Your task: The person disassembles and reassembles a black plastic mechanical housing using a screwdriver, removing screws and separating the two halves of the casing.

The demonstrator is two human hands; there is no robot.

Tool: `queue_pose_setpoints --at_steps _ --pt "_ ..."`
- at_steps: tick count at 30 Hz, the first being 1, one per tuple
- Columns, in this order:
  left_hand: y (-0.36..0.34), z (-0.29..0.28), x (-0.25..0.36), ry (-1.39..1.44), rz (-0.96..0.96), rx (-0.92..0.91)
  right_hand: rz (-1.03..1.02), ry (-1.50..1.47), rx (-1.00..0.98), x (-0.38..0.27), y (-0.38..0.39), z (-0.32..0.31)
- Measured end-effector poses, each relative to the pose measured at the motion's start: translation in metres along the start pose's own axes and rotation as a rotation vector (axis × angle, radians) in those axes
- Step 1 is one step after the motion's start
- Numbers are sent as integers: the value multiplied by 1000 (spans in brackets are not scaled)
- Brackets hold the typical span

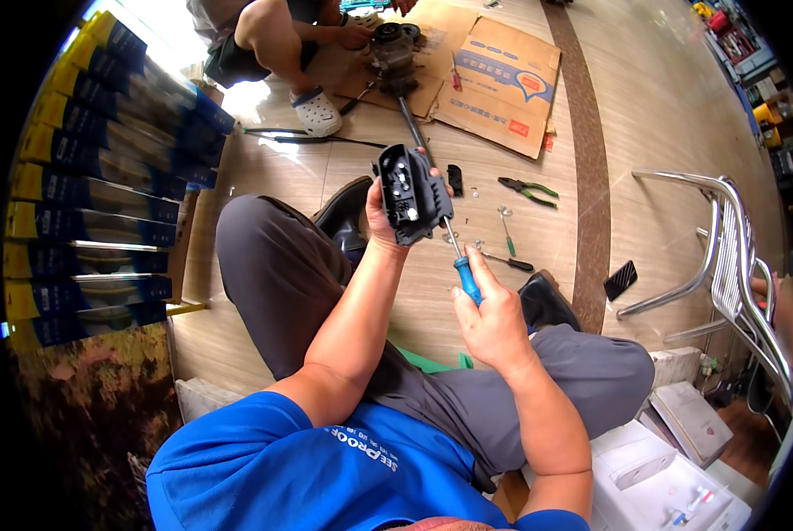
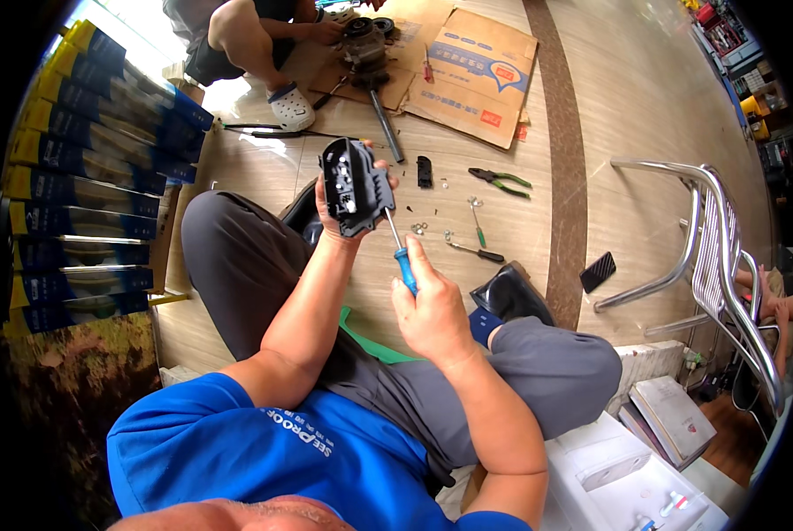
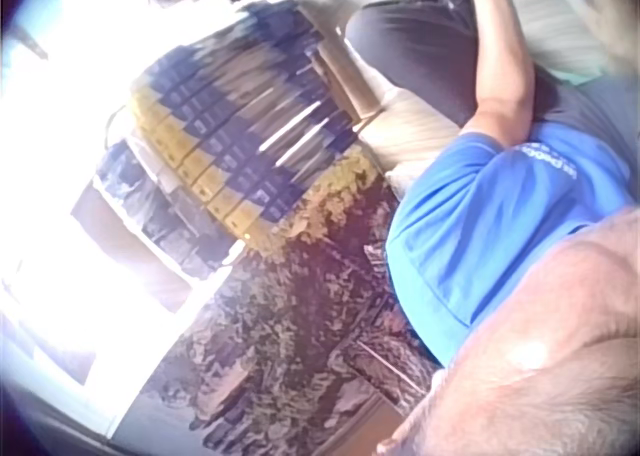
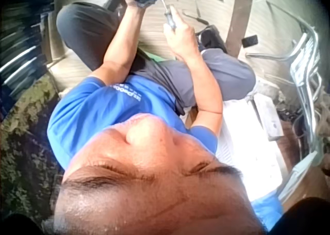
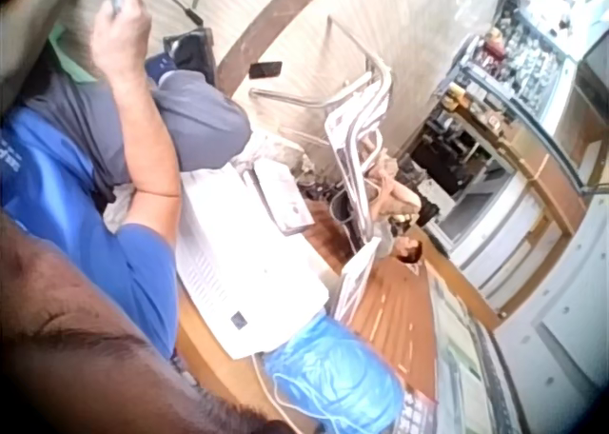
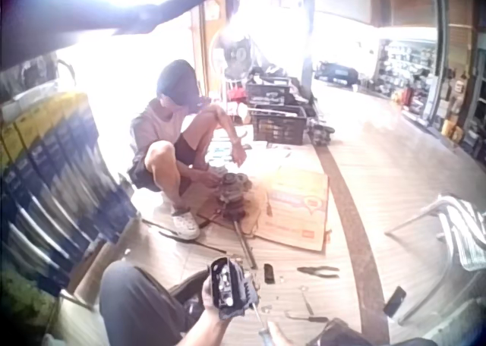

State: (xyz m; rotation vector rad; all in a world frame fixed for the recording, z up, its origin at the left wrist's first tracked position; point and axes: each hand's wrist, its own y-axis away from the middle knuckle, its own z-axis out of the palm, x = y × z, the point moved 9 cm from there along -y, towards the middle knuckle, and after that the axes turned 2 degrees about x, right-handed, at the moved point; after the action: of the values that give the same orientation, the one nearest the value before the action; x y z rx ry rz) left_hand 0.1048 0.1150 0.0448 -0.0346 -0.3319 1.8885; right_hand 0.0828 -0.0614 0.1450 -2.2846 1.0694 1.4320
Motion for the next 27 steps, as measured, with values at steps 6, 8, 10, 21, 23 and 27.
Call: queue_pose_setpoints --at_steps 6,8,10,21,23,27 --pt "0 -7 -5 -79 58 131 -133 46 113 16 -4 3" --pt "1 -14 -5 -103 89 182 -192 124 165 19 -5 2" --pt "2 -20 -6 -107 87 211 -243 145 185 23 -6 2" --pt "2 -10 -11 48 17 65 -225 74 169 25 -1 14" --pt "4 -7 -16 103 -31 29 -139 52 125 29 2 15" --pt "4 -5 -24 116 -58 44 -76 68 127 29 5 4"
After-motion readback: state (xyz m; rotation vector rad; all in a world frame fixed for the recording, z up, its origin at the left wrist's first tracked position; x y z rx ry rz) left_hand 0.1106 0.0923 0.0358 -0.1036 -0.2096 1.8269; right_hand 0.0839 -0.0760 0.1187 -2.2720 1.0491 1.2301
